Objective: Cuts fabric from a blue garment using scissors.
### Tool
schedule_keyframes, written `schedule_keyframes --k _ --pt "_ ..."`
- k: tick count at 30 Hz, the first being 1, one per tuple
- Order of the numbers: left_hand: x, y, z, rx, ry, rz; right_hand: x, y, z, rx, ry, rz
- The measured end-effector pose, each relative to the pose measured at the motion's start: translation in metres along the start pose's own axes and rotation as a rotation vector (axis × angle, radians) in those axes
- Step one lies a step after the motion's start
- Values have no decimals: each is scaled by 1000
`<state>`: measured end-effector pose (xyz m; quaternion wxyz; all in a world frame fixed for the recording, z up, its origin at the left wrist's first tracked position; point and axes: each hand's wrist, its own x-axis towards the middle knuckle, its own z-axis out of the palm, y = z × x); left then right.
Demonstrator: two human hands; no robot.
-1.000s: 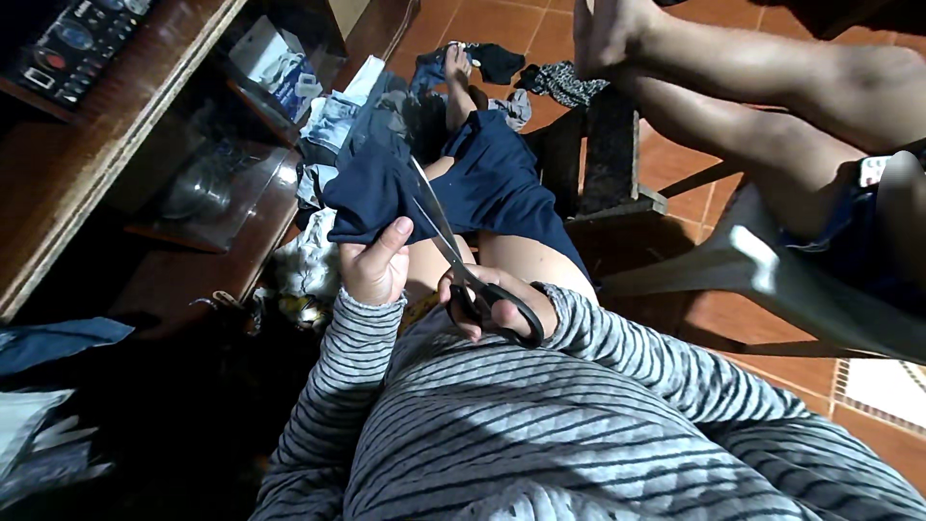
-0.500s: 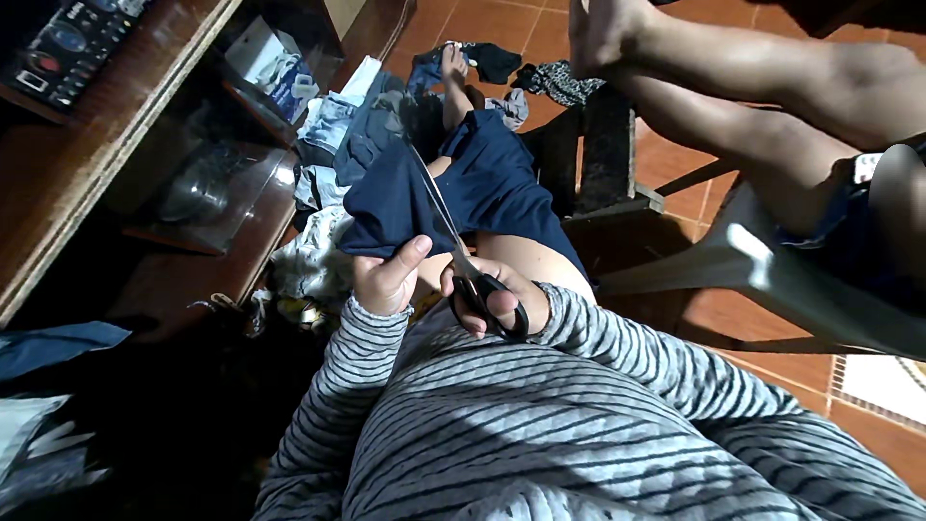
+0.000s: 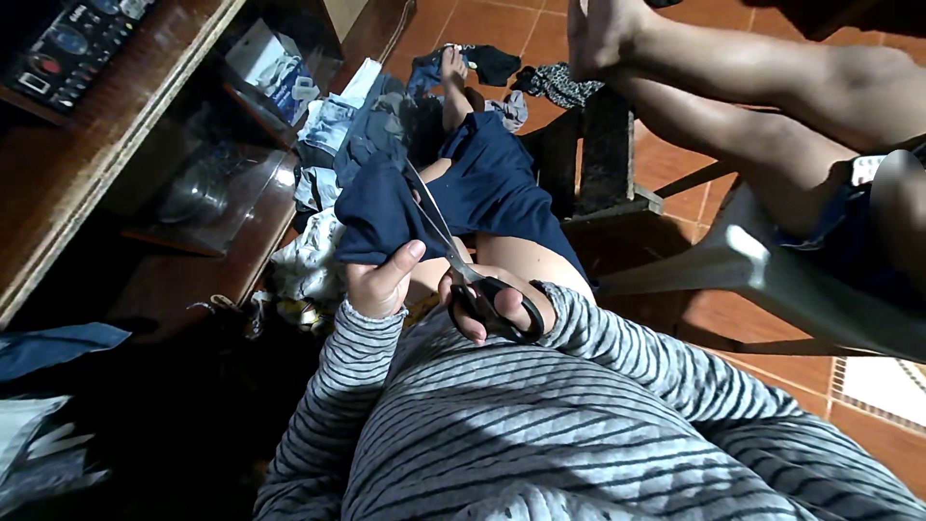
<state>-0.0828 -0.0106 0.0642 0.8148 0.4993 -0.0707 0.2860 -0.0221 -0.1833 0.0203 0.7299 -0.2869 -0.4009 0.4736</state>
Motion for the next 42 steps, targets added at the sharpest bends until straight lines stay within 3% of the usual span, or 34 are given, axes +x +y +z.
schedule_keyframes --k 7,16,19,22,25,28,31,34,42 --pt "-10 -4 2 -61 -153 -154 4 -1 -3 -15 25 -50" --pt "-16 -8 3 -2 -129 -125 7 -17 4 41 143 9" --pt "-20 -9 2 26 -83 -125 5 -20 8 47 287 53" --pt "-20 -9 3 6 -97 -146 3 -14 1 32 271 -43" --pt "-19 -7 2 16 -144 -152 4 -13 -2 -77 302 -108" --pt "-18 3 4 67 -61 -234 2 -10 -8 -338 419 -194" --pt "-13 18 11 63 84 -473 5 -13 -13 -547 546 -309" --pt "-8 23 14 -3 170 -644 11 -18 -15 -698 542 -431" --pt "-8 17 15 92 201 -706 13 -9 -11 -844 589 -275"
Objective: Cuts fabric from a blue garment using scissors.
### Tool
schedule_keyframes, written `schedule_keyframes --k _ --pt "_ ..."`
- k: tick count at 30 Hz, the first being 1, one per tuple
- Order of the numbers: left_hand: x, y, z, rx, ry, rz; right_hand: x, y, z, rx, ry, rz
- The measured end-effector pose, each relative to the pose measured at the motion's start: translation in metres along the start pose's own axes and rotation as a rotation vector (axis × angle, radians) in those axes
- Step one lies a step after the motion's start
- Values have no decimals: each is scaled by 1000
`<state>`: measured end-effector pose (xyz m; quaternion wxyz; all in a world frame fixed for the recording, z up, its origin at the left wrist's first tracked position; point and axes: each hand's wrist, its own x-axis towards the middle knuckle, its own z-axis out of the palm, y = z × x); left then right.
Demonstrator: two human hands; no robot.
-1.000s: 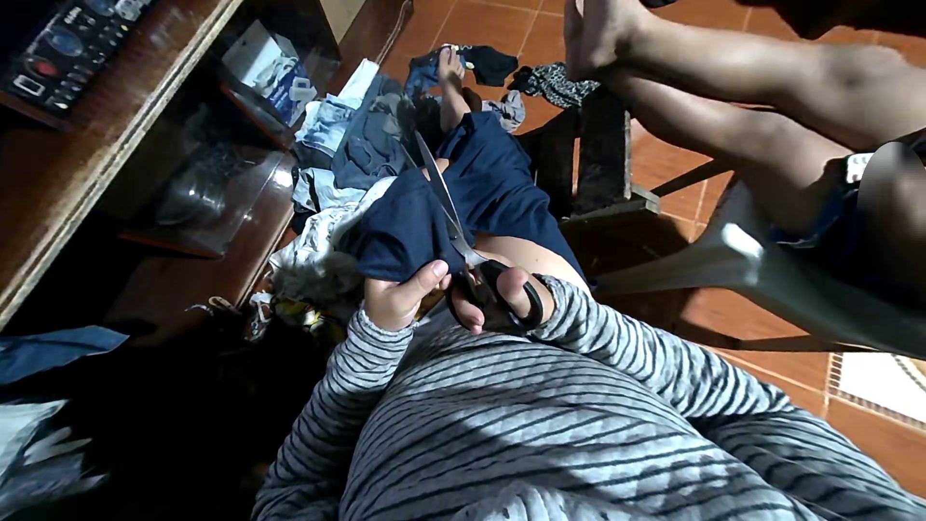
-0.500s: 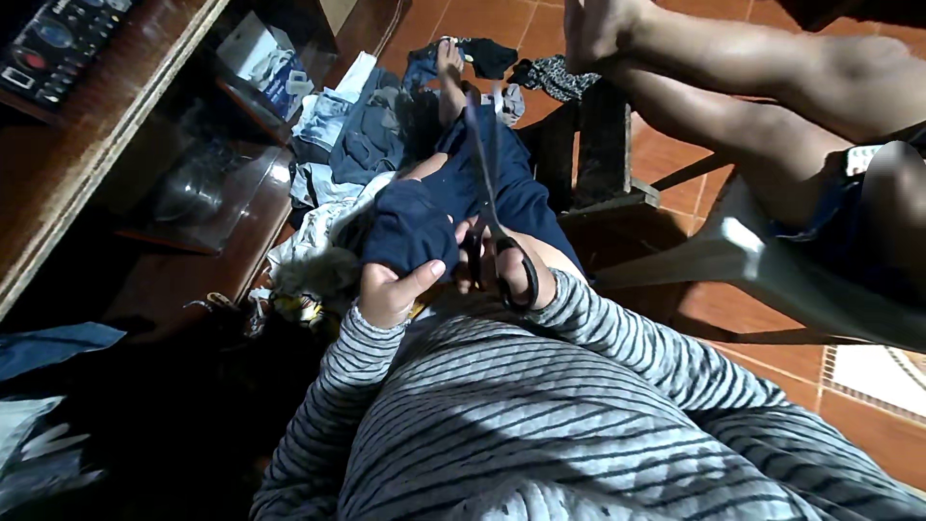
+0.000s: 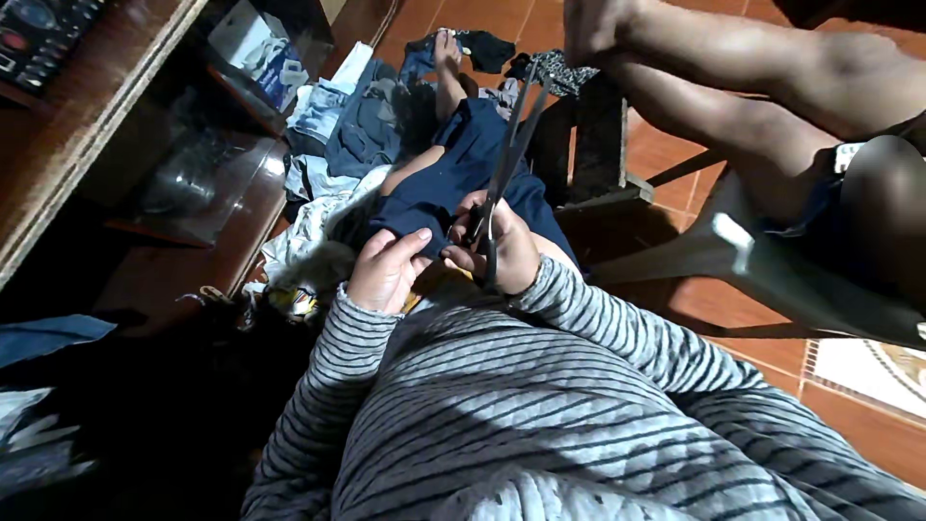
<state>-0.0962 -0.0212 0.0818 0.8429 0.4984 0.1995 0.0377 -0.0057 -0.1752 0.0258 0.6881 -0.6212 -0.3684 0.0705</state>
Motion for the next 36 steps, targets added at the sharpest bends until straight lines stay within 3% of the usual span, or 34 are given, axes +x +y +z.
schedule_keyframes --k 6,12,16,19,22,25,31,33,36 --pt "4 -1 -9 1 206 -5 -1 -7 -7 173 10 194" --pt "9 8 -19 -304 363 -47 4 -18 -18 295 -4 104" --pt "11 23 -39 -316 258 134 4 -18 -27 396 44 120" --pt "15 44 -34 -264 307 301 2 -17 -24 421 18 150" --pt "24 38 -27 -108 325 441 -4 -12 -16 304 -63 248" --pt "20 19 -21 53 267 488 -7 -8 -11 198 -48 351" --pt "4 -9 0 235 22 411 5 -15 -10 121 -8 71" --pt "3 -12 3 319 -77 497 7 -19 -8 115 -29 45" --pt "1 -9 3 644 -145 757 8 -22 -10 32 -39 41"
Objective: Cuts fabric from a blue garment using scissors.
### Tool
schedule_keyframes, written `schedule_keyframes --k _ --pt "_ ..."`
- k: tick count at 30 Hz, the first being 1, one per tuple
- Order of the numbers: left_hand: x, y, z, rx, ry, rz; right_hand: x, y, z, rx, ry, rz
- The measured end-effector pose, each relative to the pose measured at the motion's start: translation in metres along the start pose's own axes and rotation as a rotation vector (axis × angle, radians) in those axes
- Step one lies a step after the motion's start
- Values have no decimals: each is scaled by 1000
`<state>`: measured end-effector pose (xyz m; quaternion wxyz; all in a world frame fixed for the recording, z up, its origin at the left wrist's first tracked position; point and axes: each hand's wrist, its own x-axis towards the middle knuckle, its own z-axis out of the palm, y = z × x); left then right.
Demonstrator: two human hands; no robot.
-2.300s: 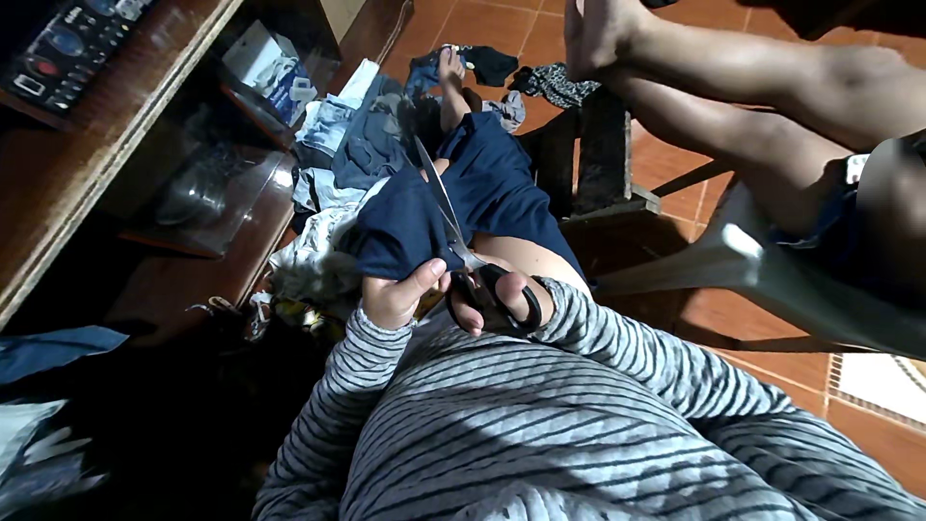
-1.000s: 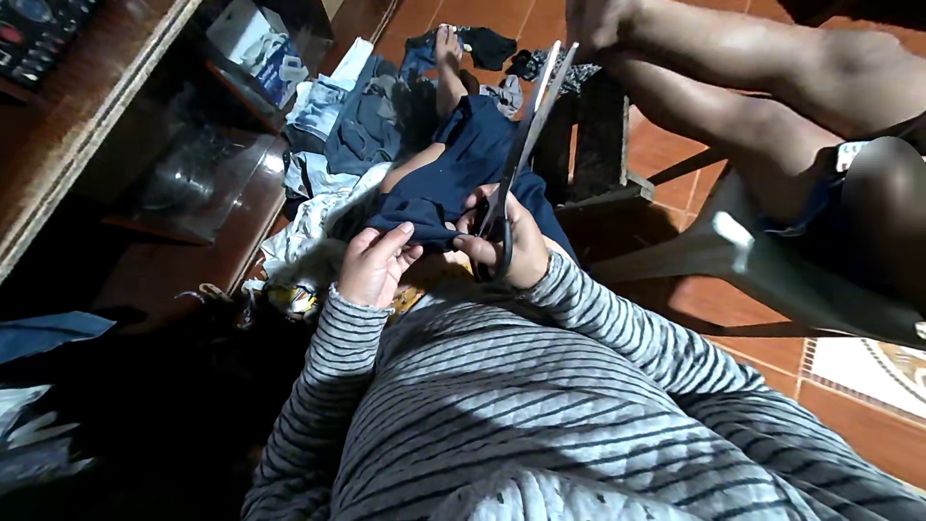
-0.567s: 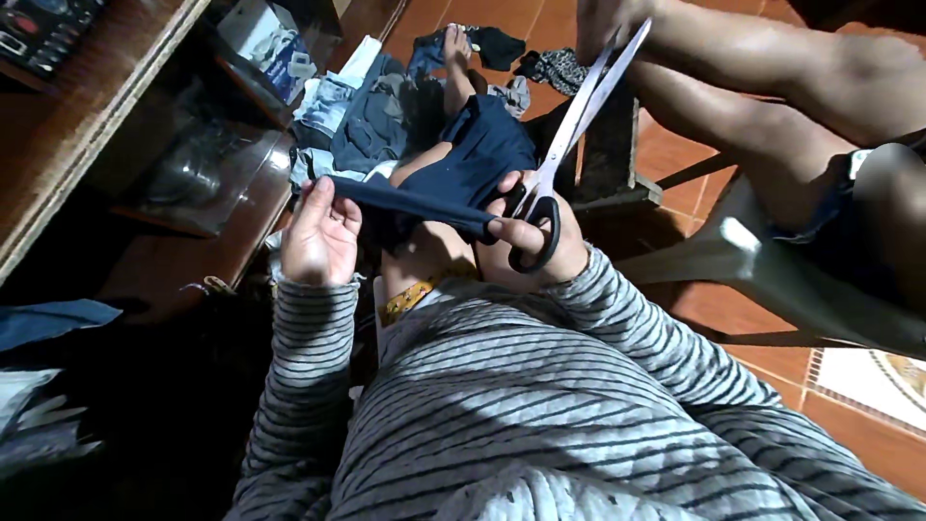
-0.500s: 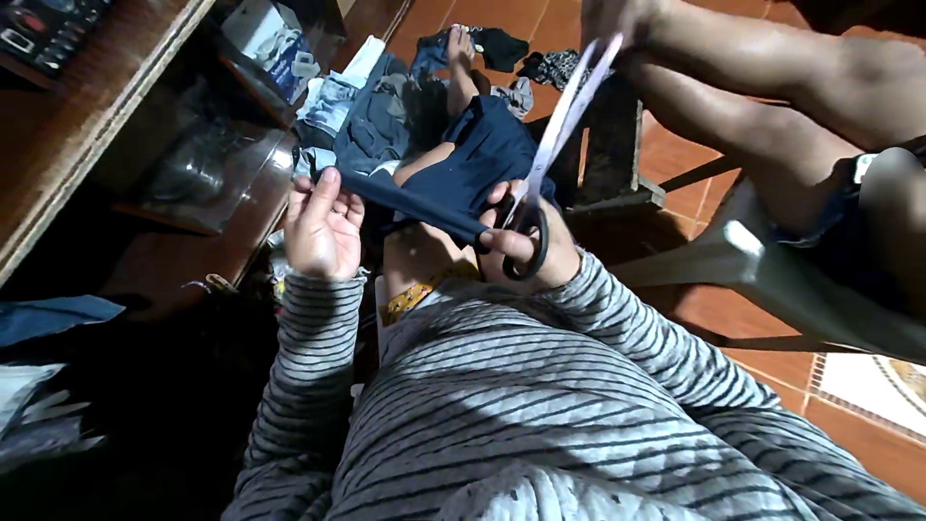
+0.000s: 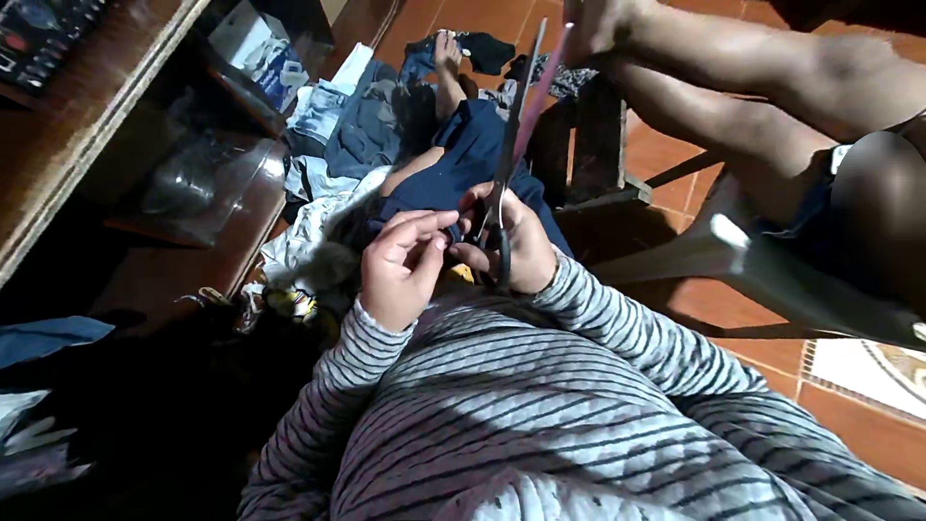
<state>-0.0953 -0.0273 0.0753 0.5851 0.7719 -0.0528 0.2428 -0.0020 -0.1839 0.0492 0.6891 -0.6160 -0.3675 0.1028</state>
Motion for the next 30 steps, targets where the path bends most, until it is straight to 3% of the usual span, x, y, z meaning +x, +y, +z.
schedule_keyframes --k 6,8,15,18,21,23,27,29,30 --pt "6 1 -11 511 -7 200 -1 -9 -4 146 -104 56" --pt "9 -4 -17 548 -81 185 -2 -11 -6 230 -168 86" --pt "-2 -19 -30 -79 -327 -148 -4 -8 -19 350 -261 100" --pt "-6 -12 -45 -40 -442 -136 -4 -16 -21 429 -237 105" --pt "-8 -9 -65 -313 -492 -65 -3 -23 -15 556 -203 152" --pt "-8 9 -67 -465 -376 -187 -1 -25 -9 530 -200 188" --pt "3 67 -59 -294 -81 -685 13 -35 8 415 -176 174" --pt "6 78 -68 -215 -226 -762 23 -41 16 434 -125 139" --pt "6 75 -74 -202 -327 -705 27 -43 19 449 -99 131"
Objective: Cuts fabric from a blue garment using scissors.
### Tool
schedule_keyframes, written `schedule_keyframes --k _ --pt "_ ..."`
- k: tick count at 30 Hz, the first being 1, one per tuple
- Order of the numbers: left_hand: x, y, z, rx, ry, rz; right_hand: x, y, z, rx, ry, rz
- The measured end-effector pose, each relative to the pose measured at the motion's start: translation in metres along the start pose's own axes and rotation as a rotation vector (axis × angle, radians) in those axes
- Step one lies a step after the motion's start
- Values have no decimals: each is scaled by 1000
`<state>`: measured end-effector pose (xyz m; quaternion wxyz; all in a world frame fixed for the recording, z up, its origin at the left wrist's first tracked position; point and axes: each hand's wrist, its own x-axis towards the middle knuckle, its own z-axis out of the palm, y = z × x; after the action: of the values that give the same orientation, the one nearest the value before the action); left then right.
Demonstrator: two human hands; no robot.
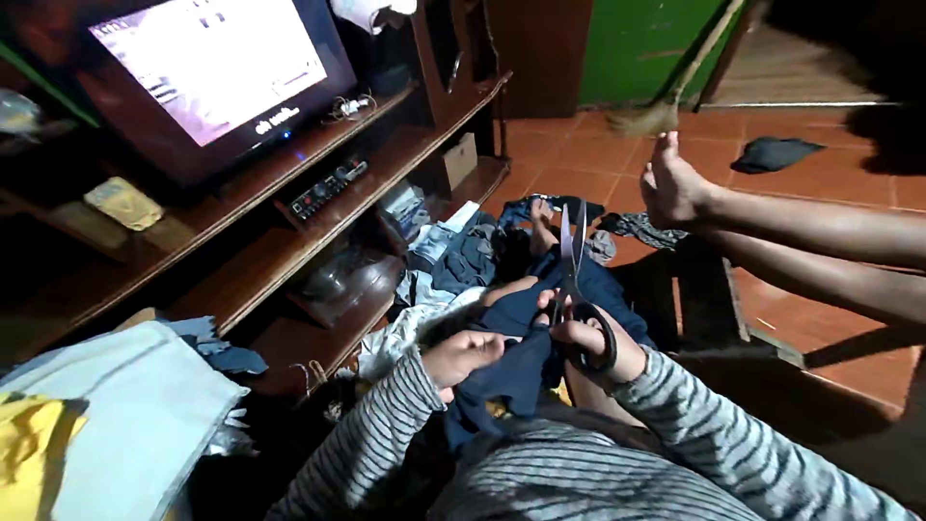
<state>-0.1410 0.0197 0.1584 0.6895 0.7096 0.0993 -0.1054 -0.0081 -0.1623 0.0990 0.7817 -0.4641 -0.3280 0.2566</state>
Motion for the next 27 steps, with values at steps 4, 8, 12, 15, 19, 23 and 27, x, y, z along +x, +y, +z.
schedule_keyframes --k 4,8,12,15,19,23,27 --pt "4 -3 -17 75 -53 304 12 4 12 -79 8 37" --pt "-10 27 -25 133 89 277 27 4 34 -207 -206 40" --pt "-43 43 -46 232 157 218 47 -6 70 -324 -322 63" --pt "-80 38 -59 293 248 92 59 -3 94 -340 -365 123" --pt "-118 8 -67 318 520 -46 64 23 118 -183 -472 202" --pt "-126 -11 -86 199 647 112 58 46 136 -169 -485 196" --pt "-113 -16 -101 38 651 305 52 63 137 -207 -421 110"
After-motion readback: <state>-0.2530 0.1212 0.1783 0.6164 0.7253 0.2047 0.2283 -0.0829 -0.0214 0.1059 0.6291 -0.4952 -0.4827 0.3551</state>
